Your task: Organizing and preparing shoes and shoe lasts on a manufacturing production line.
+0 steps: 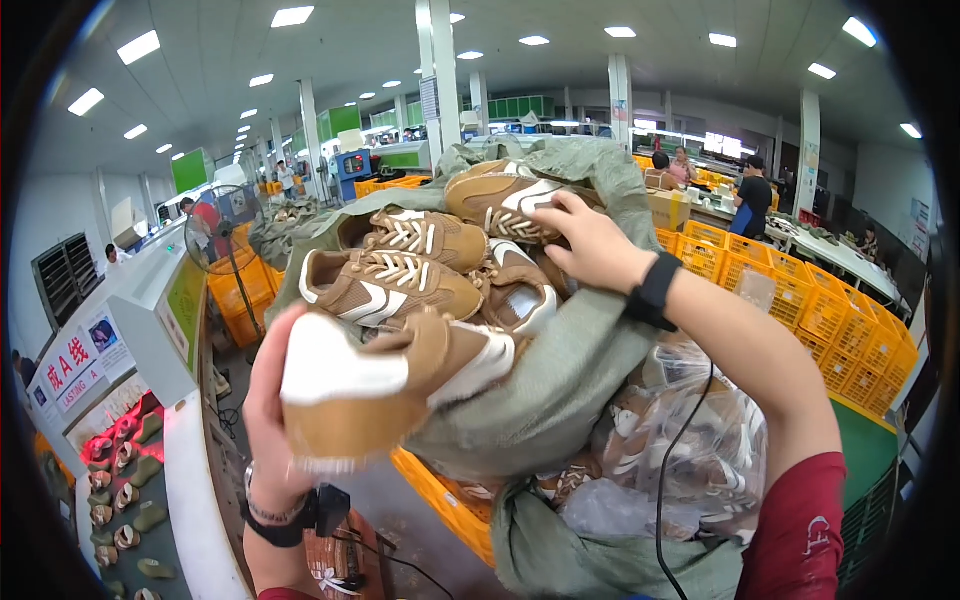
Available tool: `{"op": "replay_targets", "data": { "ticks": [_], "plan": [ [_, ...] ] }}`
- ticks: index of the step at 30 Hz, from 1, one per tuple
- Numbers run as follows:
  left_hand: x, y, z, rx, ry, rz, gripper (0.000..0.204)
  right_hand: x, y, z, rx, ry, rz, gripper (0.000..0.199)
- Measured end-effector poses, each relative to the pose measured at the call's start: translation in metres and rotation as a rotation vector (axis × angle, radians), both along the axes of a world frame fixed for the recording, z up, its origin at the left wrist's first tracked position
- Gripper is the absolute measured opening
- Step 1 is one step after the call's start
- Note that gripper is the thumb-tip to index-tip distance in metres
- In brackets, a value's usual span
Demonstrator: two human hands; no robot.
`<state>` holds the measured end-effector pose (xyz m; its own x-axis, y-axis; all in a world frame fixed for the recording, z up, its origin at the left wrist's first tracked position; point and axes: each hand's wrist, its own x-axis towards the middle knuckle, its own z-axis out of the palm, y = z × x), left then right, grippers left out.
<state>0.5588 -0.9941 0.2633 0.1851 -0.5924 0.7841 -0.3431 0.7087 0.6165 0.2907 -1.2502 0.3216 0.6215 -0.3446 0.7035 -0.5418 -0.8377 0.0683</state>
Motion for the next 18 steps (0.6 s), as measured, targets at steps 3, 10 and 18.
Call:
{"op": "replay_targets", "data": {
  "ticks": [3, 10, 18],
  "plan": [
    [-0.008, 0.025, 0.000, -0.257, 0.160, -0.327, 0.033, -0.029, 0.030, -0.012, -0.014, 0.217, 0.066, 0.040],
    [-0.008, 0.053, 0.008, -0.167, -0.038, -0.600, 0.027, -0.035, 0.047, -0.010, 0.396, 0.747, -0.029, 0.044],
    [-0.043, 0.028, -0.044, 0.439, 0.511, -0.542, 0.047, -0.003, 0.055, -0.042, 1.197, 0.326, -0.088, 0.043]
  ]
}}
